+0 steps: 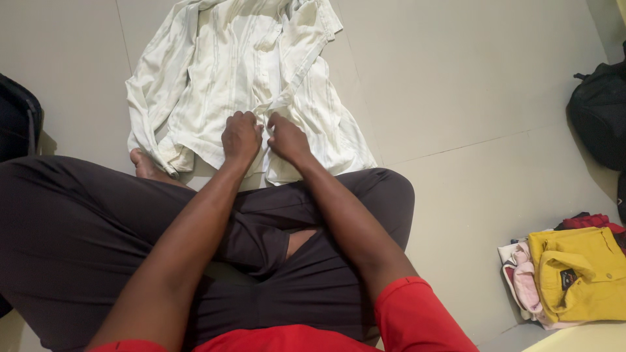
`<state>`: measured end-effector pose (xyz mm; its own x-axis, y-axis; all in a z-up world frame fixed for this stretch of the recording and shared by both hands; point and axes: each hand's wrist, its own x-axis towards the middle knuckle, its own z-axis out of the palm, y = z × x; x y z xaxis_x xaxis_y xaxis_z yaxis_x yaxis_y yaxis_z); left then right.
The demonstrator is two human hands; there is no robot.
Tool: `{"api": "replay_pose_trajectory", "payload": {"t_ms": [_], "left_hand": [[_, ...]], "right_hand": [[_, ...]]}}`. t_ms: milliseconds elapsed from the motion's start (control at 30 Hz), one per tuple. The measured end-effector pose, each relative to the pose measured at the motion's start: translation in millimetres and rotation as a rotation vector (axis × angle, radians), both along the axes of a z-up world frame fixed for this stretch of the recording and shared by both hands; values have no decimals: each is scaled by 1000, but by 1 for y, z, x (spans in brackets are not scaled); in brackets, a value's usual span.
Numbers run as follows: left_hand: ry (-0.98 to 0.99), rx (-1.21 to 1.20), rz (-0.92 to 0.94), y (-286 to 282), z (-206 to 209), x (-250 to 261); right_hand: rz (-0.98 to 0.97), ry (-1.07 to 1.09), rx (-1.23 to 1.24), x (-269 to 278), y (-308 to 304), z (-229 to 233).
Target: The person folds two shirts on the floor and places one of them into a black bag.
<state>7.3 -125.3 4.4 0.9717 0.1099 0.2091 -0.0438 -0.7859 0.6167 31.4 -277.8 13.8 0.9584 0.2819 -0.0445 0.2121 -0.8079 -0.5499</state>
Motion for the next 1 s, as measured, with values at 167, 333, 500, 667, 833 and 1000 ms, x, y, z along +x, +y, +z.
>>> {"api": "replay_pose_trajectory", "payload": {"t_ms": [167,333,500,667,833,1000], "left_hand": [[31,-34,-6,-2,-5,3],[86,-139,-127,10,-9,18],[512,-786,-451,43,6,25],[423,-755,-398,31,0,23],[346,-782,-309,20,-15,23],[427,-847,-360,32,-2,23]], "right_hand": [[-170,364,557,17,-32,-14],[-154,427,652,9,-34,2],[-48,399,629,9,-38,-4],[-31,416,531,11,-31,-12],[51,242,407,11,-29,-7],[94,23,354,13,-28,-23]]}}
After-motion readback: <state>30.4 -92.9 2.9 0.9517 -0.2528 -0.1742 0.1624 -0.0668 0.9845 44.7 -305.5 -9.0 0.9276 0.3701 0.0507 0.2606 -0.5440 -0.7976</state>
